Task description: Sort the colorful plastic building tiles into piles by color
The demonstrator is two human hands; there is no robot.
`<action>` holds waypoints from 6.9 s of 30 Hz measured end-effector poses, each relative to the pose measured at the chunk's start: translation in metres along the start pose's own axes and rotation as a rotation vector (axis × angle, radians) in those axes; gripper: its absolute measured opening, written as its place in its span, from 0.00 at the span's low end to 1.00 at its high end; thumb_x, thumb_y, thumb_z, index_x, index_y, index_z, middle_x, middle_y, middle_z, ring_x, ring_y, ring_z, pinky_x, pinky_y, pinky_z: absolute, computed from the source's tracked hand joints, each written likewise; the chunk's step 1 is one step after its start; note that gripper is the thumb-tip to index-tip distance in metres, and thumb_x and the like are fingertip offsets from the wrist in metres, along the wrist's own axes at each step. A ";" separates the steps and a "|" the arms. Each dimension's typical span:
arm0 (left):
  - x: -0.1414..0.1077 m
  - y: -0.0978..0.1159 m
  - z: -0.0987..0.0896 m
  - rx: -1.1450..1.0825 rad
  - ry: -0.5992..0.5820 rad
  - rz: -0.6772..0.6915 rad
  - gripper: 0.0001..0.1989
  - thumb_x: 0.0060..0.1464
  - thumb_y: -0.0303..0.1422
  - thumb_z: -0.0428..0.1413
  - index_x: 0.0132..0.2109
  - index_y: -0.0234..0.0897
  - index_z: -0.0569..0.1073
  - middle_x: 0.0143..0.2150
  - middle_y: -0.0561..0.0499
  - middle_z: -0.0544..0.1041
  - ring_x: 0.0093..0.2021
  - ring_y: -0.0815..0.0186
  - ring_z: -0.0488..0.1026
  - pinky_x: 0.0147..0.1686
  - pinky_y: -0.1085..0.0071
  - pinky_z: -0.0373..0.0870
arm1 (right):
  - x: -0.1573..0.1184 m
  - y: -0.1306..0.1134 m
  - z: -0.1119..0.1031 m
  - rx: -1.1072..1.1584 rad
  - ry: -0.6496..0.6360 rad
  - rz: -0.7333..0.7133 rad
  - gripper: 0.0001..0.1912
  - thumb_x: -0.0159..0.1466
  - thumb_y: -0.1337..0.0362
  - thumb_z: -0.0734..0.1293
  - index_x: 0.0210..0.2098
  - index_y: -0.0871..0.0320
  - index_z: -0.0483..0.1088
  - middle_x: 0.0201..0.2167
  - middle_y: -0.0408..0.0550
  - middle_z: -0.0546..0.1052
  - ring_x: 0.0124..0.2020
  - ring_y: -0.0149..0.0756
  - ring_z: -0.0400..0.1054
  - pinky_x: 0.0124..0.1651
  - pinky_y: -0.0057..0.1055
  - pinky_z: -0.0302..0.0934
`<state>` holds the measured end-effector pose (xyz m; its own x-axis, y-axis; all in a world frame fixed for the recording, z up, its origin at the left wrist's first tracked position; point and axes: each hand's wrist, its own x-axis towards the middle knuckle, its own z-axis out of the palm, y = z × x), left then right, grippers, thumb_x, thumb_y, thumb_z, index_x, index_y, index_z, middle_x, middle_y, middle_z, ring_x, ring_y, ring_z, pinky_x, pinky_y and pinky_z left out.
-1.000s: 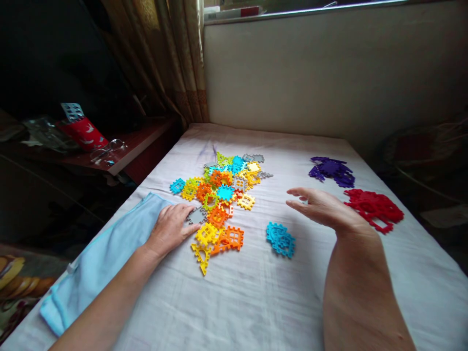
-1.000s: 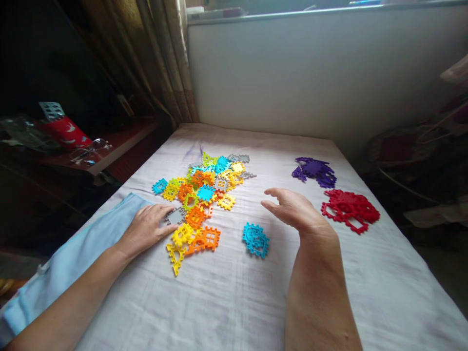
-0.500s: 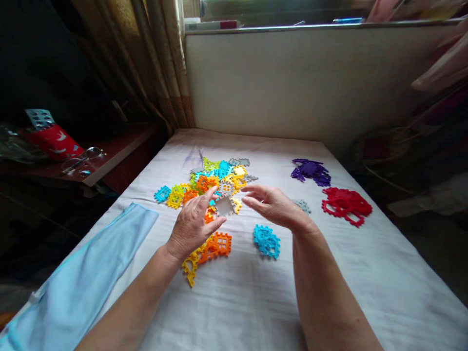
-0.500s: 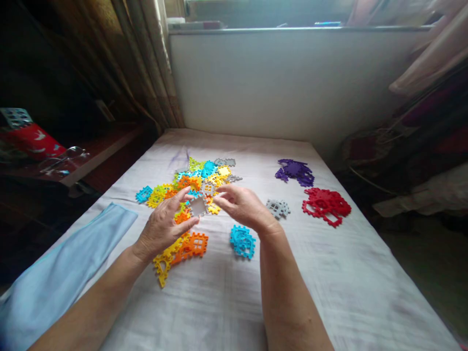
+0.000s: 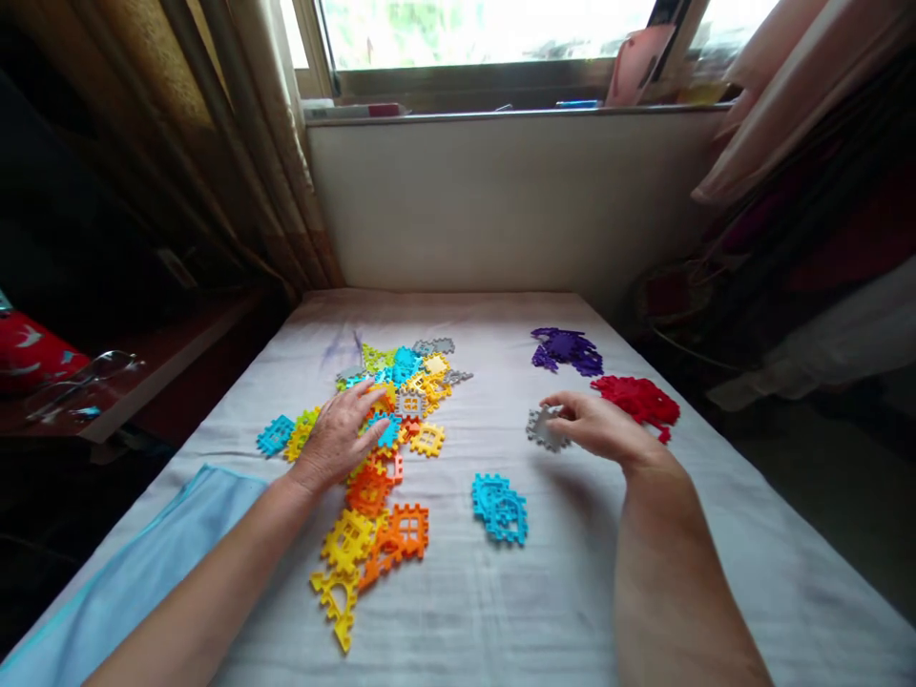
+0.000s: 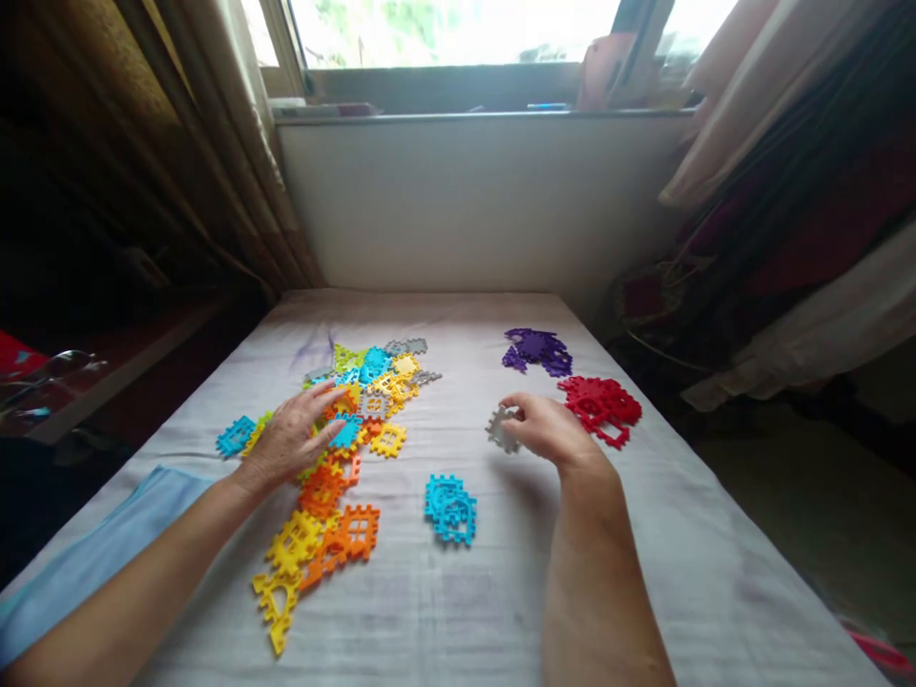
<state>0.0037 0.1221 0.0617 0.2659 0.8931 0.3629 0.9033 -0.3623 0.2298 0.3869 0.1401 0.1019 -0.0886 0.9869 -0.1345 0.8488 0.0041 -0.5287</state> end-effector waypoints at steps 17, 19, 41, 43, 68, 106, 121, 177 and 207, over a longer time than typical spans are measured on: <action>0.197 0.028 0.070 0.159 -0.420 -0.172 0.36 0.59 0.55 0.46 0.69 0.44 0.59 0.73 0.41 0.56 0.71 0.50 0.53 0.66 0.50 0.53 | -0.001 -0.007 -0.003 -0.114 0.067 0.057 0.20 0.63 0.56 0.65 0.52 0.53 0.76 0.52 0.51 0.79 0.46 0.45 0.76 0.48 0.36 0.70; 0.207 0.036 0.082 0.160 -0.473 -0.181 0.36 0.58 0.56 0.46 0.68 0.45 0.61 0.72 0.40 0.57 0.70 0.46 0.55 0.63 0.46 0.56 | 0.000 -0.011 0.001 -0.104 0.041 0.035 0.19 0.63 0.57 0.65 0.53 0.52 0.76 0.53 0.49 0.79 0.49 0.45 0.76 0.51 0.36 0.69; 0.032 0.036 0.010 0.086 -0.363 0.128 0.27 0.61 0.49 0.51 0.63 0.45 0.68 0.66 0.44 0.68 0.66 0.51 0.62 0.67 0.42 0.49 | 0.028 -0.064 0.093 -0.156 -0.017 -0.354 0.28 0.61 0.73 0.63 0.60 0.51 0.70 0.63 0.48 0.70 0.62 0.41 0.64 0.64 0.38 0.57; 0.012 0.028 0.007 0.063 -0.248 0.102 0.25 0.61 0.49 0.50 0.62 0.47 0.69 0.66 0.46 0.69 0.66 0.52 0.62 0.67 0.44 0.50 | 0.027 -0.065 0.097 -0.197 -0.030 -0.379 0.26 0.62 0.71 0.65 0.58 0.50 0.72 0.62 0.50 0.70 0.62 0.43 0.63 0.64 0.40 0.57; -0.066 -0.056 0.011 -0.116 0.509 -0.495 0.26 0.62 0.47 0.44 0.53 0.32 0.74 0.56 0.36 0.75 0.59 0.52 0.72 0.61 0.52 0.66 | 0.006 0.006 0.001 -0.363 0.036 0.206 0.17 0.60 0.60 0.66 0.47 0.54 0.79 0.49 0.53 0.80 0.53 0.45 0.72 0.52 0.33 0.63; -0.065 -0.068 0.025 -0.095 0.380 -0.425 0.18 0.58 0.43 0.50 0.49 0.41 0.75 0.56 0.41 0.76 0.57 0.50 0.73 0.61 0.49 0.65 | 0.014 -0.005 0.021 -0.214 0.271 0.187 0.22 0.65 0.53 0.63 0.54 0.55 0.74 0.51 0.52 0.79 0.52 0.45 0.72 0.52 0.36 0.63; -0.064 -0.065 0.024 -0.096 0.367 -0.425 0.18 0.58 0.42 0.50 0.48 0.40 0.76 0.56 0.40 0.76 0.57 0.51 0.72 0.62 0.51 0.64 | 0.019 -0.006 0.024 -0.316 0.213 0.283 0.24 0.65 0.48 0.62 0.51 0.54 0.77 0.50 0.56 0.80 0.52 0.51 0.73 0.50 0.41 0.65; 0.081 -0.098 -0.006 0.114 -0.373 -0.383 0.31 0.51 0.36 0.52 0.62 0.36 0.70 0.63 0.43 0.72 0.63 0.52 0.68 0.60 0.63 0.62 | 0.005 -0.045 0.018 -0.153 0.234 0.147 0.17 0.63 0.56 0.63 0.46 0.52 0.79 0.39 0.49 0.82 0.38 0.41 0.75 0.40 0.32 0.63; 0.046 0.093 0.015 -0.544 -0.206 0.034 0.19 0.63 0.44 0.46 0.44 0.41 0.78 0.38 0.51 0.81 0.38 0.65 0.76 0.41 0.71 0.71 | 0.004 -0.054 0.037 0.447 -0.113 -0.295 0.12 0.62 0.61 0.63 0.40 0.58 0.76 0.32 0.43 0.80 0.32 0.31 0.71 0.34 0.24 0.64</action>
<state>0.1046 0.1337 0.0866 0.4013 0.8921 0.2076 0.6049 -0.4283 0.6713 0.3220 0.1382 0.0990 -0.3655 0.9308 -0.0030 0.4777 0.1849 -0.8588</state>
